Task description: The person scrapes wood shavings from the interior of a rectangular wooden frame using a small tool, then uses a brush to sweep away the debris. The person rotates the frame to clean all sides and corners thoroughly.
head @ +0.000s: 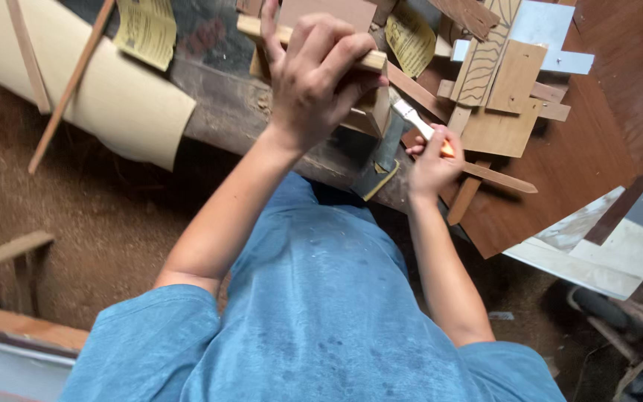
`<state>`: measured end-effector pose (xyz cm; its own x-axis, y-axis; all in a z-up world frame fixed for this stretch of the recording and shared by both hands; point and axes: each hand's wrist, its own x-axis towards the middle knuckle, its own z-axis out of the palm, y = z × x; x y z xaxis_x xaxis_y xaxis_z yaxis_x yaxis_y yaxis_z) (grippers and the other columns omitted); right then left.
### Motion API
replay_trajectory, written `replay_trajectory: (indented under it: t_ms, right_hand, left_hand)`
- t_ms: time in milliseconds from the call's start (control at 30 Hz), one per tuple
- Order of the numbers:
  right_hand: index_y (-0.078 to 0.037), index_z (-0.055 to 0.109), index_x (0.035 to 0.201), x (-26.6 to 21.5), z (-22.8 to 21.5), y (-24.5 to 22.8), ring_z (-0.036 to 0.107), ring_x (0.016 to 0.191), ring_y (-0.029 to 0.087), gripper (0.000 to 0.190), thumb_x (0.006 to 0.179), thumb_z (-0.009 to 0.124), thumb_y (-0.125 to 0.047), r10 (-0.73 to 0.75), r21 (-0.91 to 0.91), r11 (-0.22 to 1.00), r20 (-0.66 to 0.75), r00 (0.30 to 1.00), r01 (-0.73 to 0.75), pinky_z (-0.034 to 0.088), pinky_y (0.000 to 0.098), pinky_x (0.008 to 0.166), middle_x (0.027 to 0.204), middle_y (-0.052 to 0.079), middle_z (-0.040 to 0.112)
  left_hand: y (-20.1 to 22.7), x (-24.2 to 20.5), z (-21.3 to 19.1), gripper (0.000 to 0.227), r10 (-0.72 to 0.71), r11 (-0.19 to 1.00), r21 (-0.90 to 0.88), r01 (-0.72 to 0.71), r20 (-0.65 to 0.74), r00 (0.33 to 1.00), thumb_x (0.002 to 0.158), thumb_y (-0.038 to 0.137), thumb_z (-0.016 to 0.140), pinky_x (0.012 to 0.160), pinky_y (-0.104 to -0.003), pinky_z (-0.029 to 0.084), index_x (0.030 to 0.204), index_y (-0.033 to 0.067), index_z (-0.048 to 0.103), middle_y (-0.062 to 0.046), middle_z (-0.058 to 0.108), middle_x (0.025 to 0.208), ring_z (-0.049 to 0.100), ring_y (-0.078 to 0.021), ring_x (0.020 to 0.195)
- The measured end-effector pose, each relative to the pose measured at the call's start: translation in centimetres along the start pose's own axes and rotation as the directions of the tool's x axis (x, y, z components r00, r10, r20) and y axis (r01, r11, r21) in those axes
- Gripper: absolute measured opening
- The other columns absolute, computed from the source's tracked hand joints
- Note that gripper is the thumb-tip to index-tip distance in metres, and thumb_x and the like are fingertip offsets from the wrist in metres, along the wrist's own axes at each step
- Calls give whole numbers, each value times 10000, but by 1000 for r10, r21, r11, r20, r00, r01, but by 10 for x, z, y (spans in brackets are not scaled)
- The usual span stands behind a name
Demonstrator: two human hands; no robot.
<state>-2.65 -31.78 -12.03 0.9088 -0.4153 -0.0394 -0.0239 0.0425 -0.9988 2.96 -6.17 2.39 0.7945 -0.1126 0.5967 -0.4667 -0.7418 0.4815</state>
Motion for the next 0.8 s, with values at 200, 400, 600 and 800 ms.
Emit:
replay_trajectory:
  t_ms: [200,400,600,800]
  right_hand:
    - [10,576,1053,-41,25,-98,590,634,133,222,1100,575,-206,-79,123,989,-45,996,84,534,291,559,810,109,619]
    - [-1,582,993,-42,27,-87,575,562,118,236,1091,546,-212,-141,30,989,-165,976,148,503,258,521,737,85,625]
    - [28,642,1034,-3,13,-50,580,594,97,192,1088,564,-138,36,-174,984,-39,999,-42,511,238,542,758,74,640]
    - [-14,602,1022,-1,-24,-93,617,595,117,231,1092,523,-220,-112,117,988,121,986,98,525,261,552,752,65,635]
  left_hand:
    - [2,4,-12,334,0,991,-135,10,75,997,957,406,819,1267,-570,94,1205,212,709,23,638,1114,609,-197,1146]
    - [10,7,-13,283,-106,990,-84,110,44,993,928,374,811,1190,-520,177,1153,232,714,44,637,1069,600,-178,1091]
    - [27,8,1,276,-168,986,13,168,-25,986,949,352,807,1082,-460,262,1161,219,692,35,638,1108,589,-195,1100]
    - [69,-18,27,251,-176,965,171,200,-145,974,989,376,779,1064,-456,262,1151,204,696,31,628,1090,578,-191,1077]
